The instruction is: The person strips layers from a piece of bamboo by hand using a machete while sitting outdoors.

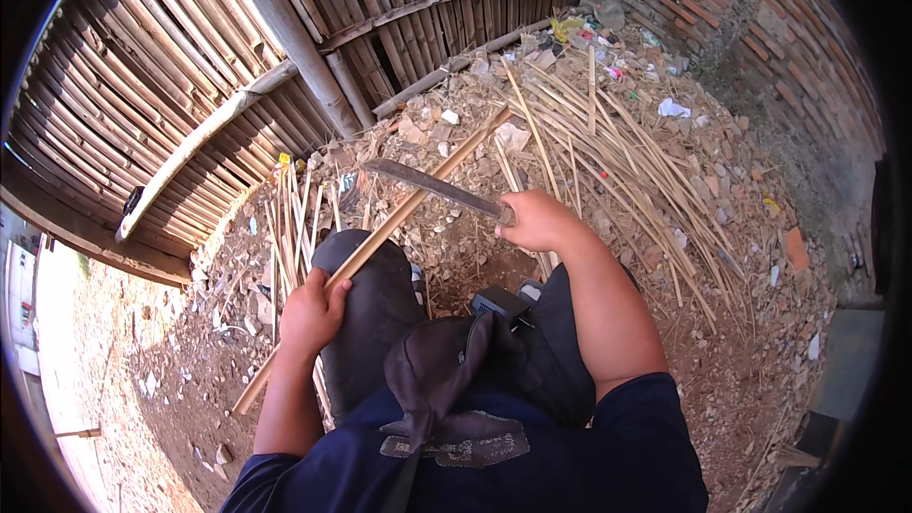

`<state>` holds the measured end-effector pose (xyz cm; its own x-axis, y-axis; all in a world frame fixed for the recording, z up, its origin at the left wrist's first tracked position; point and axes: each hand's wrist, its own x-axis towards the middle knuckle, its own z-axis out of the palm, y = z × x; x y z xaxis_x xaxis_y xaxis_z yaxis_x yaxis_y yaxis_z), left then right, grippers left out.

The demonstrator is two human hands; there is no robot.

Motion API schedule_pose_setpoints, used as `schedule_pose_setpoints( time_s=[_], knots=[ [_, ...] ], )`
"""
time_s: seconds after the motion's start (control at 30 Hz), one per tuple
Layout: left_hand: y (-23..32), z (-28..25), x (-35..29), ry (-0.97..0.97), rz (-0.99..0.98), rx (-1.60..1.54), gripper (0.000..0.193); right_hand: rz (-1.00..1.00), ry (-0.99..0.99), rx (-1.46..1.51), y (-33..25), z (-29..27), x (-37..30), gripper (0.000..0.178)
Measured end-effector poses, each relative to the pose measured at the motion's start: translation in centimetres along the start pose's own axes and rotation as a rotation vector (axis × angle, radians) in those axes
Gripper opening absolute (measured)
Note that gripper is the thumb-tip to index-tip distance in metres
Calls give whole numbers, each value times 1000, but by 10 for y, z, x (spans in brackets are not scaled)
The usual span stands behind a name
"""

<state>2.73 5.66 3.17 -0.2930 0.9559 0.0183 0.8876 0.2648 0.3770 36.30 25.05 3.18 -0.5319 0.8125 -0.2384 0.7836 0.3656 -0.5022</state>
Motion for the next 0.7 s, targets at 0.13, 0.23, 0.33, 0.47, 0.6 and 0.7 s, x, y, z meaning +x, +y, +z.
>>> schedule_pose_setpoints(
  time_s=[0.13, 0.23, 0.33, 0.47, 0.6, 0.7],
  knots=[
    [2, -1, 0, -1, -7, 2, 38, -8, 19, -8, 2, 2, 0, 52],
    [1, -1, 0, -3, -11, 0, 38, 5, -2, -6, 0, 2, 0, 53],
    [3, -2, 0, -8, -19, 3, 38, -1, 15, -9, 0, 3, 0, 51],
    [2, 0, 0, -1, -2, -1, 37, 1, -12, -2, -2, 1, 0, 48],
    [1, 0, 0, 3, -3, 9, 37, 13, -63, 5, -4, -2, 2, 46],
    [1, 0, 0, -11, -16, 15, 37, -41, 1, 9, 3, 4, 2, 56]
  ],
)
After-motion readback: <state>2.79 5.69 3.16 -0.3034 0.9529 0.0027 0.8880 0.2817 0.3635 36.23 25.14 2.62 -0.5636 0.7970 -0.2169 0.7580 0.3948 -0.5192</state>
